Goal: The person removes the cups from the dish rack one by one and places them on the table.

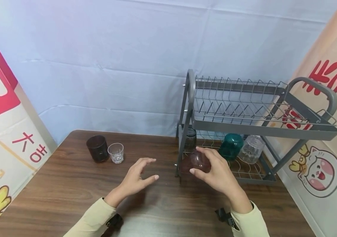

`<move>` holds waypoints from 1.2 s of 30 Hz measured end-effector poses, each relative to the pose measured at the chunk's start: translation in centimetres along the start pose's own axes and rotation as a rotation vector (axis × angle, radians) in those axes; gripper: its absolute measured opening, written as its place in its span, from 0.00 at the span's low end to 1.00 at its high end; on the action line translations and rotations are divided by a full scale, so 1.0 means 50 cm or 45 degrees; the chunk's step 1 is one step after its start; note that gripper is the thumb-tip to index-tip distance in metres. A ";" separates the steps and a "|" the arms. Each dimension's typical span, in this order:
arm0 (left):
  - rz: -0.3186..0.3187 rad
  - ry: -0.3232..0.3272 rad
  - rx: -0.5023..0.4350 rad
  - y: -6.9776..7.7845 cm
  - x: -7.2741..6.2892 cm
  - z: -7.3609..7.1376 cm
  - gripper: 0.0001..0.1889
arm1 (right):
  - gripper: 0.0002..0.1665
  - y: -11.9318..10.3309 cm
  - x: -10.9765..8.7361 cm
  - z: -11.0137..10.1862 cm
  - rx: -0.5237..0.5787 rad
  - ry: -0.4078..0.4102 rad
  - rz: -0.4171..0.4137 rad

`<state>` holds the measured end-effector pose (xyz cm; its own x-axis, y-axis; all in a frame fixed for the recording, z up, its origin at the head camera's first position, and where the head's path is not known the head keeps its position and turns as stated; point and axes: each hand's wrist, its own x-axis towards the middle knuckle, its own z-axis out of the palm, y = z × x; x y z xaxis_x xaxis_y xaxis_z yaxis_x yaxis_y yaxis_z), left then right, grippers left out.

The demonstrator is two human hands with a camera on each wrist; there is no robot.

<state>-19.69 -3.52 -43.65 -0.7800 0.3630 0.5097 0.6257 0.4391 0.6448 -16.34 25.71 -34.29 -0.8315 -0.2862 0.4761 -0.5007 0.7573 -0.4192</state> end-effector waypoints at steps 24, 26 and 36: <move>0.021 -0.057 -0.489 0.017 0.005 0.025 0.43 | 0.34 -0.008 -0.024 0.071 0.570 0.108 0.173; 0.039 -0.038 -0.499 0.024 0.006 0.025 0.45 | 0.33 -0.010 -0.023 0.076 0.642 0.099 0.173; 0.117 0.023 -0.630 0.077 0.011 -0.010 0.43 | 0.29 -0.018 -0.021 0.094 1.016 0.068 0.173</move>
<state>-17.69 -2.05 -40.59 -0.7247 0.3656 0.5841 0.6153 -0.0382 0.7874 -16.13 22.58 -38.04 -0.8948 -0.1782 0.4093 -0.4338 0.1310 -0.8914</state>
